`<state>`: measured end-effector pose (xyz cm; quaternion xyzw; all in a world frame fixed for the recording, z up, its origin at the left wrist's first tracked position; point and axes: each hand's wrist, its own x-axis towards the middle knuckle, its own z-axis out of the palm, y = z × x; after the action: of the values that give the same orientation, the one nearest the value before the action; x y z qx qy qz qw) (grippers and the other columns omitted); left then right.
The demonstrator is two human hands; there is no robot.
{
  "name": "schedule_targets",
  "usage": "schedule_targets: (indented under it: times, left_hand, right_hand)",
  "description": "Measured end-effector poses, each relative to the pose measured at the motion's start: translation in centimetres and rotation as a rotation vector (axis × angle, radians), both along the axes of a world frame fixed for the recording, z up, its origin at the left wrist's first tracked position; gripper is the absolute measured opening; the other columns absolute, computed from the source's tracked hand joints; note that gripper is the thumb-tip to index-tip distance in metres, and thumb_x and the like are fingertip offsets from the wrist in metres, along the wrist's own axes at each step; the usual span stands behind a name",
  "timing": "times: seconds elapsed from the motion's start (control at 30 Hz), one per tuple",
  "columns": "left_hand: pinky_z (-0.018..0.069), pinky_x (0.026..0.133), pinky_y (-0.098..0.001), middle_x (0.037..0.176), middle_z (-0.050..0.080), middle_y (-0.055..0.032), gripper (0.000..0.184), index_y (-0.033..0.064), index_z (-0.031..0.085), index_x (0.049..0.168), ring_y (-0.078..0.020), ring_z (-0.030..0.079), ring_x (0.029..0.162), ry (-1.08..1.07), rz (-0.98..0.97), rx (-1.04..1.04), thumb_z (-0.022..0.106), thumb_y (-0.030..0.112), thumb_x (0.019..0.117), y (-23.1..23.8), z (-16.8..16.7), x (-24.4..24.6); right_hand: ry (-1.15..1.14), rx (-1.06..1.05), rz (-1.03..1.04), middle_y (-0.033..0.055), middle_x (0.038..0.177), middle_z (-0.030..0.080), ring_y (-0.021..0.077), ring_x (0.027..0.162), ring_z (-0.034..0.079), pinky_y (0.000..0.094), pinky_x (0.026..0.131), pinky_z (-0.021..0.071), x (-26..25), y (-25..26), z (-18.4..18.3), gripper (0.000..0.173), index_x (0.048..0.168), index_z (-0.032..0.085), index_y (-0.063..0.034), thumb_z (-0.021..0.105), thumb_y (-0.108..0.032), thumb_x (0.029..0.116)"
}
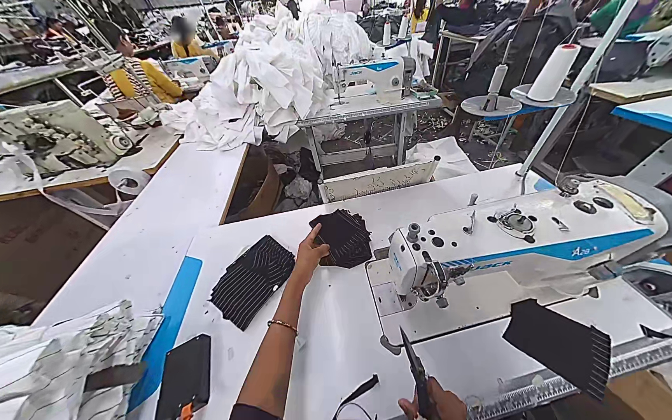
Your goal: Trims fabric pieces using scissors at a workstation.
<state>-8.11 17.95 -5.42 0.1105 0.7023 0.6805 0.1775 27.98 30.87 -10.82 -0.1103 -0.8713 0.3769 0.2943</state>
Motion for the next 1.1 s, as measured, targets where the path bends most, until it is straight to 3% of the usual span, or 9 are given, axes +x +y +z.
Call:
schedule_targets:
  times: [0.07, 0.13, 0.27, 0.47, 0.6, 0.7, 0.87, 0.97, 1.1]
  left_hand:
    - [0.0558, 0.084, -0.0336, 0.158, 0.039, -0.0227, 0.078, 0.0042, 0.029, 0.160, -0.0204, 0.066, 0.102, -0.004, -0.005, -0.075, 0.058, -0.012, 0.0889, 0.0, -0.6, -0.6]
    - [0.0553, 0.076, -0.0299, 0.152, 0.044, -0.0228, 0.078, 0.0049, 0.031, 0.159, -0.0150, 0.066, 0.085, 0.057, 0.007, -0.125, 0.063, -0.009, 0.0892, -0.2, -0.5, -0.4]
    - [0.0566, 0.092, -0.0380, 0.156, 0.040, -0.0263, 0.065, 0.0015, 0.042, 0.153, -0.0302, 0.065, 0.116, 0.272, 0.055, -0.332, 0.069, 0.005, 0.0942, -2.7, 0.7, 1.8]
    - [0.0435, 0.111, -0.0516, 0.145, 0.052, -0.0290, 0.047, -0.0038, 0.056, 0.141, -0.0424, 0.054, 0.131, 0.410, 0.225, -0.737, 0.063, 0.018, 0.1000, -12.9, 1.5, 4.0]
    - [0.0336, 0.119, -0.0524, 0.150, 0.050, -0.0257, 0.061, -0.0041, 0.056, 0.140, -0.0414, 0.044, 0.142, 0.338, 0.089, -0.957, 0.074, 0.031, 0.0937, -16.9, 0.3, 5.3]
    - [0.0344, 0.119, -0.0498, 0.152, 0.049, -0.0228, 0.045, -0.0027, 0.061, 0.134, -0.0373, 0.044, 0.144, 0.335, 0.013, -0.989, 0.066, 0.025, 0.0987, -17.2, 0.2, 6.2]
    - [0.0382, 0.116, -0.0493, 0.138, 0.060, -0.0256, 0.034, -0.0079, 0.067, 0.122, -0.0367, 0.055, 0.134, 0.365, 0.040, -0.923, 0.050, 0.016, 0.1052, -17.4, 1.2, 6.2]
    - [0.0479, 0.100, -0.0500, 0.111, 0.068, -0.0275, 0.033, -0.0101, 0.065, 0.119, -0.0355, 0.066, 0.108, 0.333, 0.228, -0.741, 0.049, 0.016, 0.1064, -18.2, 2.6, 6.3]
    - [0.0476, 0.077, -0.0327, 0.087, 0.064, -0.0103, 0.027, -0.0062, 0.066, 0.106, -0.0119, 0.057, 0.079, 0.352, 0.249, -0.482, 0.051, 0.016, 0.1056, -17.6, 4.5, 8.3]
  right_hand:
    - [0.017, 0.019, 0.020, 0.0137, 0.056, 0.062, 0.0187, 0.047, 0.061, 0.0346, 0.044, 0.0482, -0.2, 0.1, -0.3, 0.047, 0.069, 0.061, 0.0038, 0.075, -0.039, 0.0850]
    - [0.025, 0.043, 0.031, 0.0138, 0.055, 0.062, 0.0186, 0.046, 0.061, 0.0347, 0.044, 0.0481, -0.2, 0.1, -0.3, 0.048, 0.069, 0.061, 0.0031, 0.074, -0.040, 0.0861]
    - [0.058, 0.172, 0.002, 0.0106, 0.051, 0.058, 0.0154, 0.041, 0.057, 0.0307, 0.040, 0.0446, -0.4, -0.2, 0.3, 0.053, 0.067, 0.060, -0.0006, 0.067, -0.048, 0.0893]
    - [0.102, 0.184, 0.008, 0.0094, 0.050, 0.056, 0.0125, 0.042, 0.056, 0.0277, 0.040, 0.0438, -0.4, -0.3, 0.0, 0.055, 0.067, 0.058, -0.0026, 0.067, -0.051, 0.0898]
    - [0.135, 0.224, 0.008, 0.0077, 0.048, 0.053, 0.0125, 0.040, 0.053, 0.0283, 0.038, 0.0403, -0.6, -0.5, -0.2, 0.055, 0.068, 0.058, -0.0052, 0.064, -0.055, 0.0911]
    - [0.165, 0.210, 0.045, 0.0060, 0.049, 0.052, 0.0104, 0.040, 0.051, 0.0262, 0.038, 0.0394, -0.9, -0.5, -0.5, 0.052, 0.071, 0.058, -0.0064, 0.065, -0.054, 0.0912]
    - [0.152, 0.190, 0.029, 0.0058, 0.051, 0.055, 0.0099, 0.042, 0.052, 0.0269, 0.039, 0.0407, -1.1, -0.6, -0.3, 0.051, 0.071, 0.062, -0.0046, 0.066, -0.052, 0.0883]
    - [0.138, 0.143, 0.001, 0.0059, 0.052, 0.056, 0.0092, 0.042, 0.052, 0.0265, 0.040, 0.0405, -1.0, -0.6, -0.3, 0.049, 0.071, 0.063, -0.0028, 0.069, -0.050, 0.0849]
    - [0.106, 0.022, -0.043, 0.0032, 0.052, 0.053, 0.0043, 0.044, 0.048, 0.0227, 0.043, 0.0382, -1.0, -0.7, -0.2, 0.048, 0.071, 0.061, -0.0014, 0.072, -0.047, 0.0825]
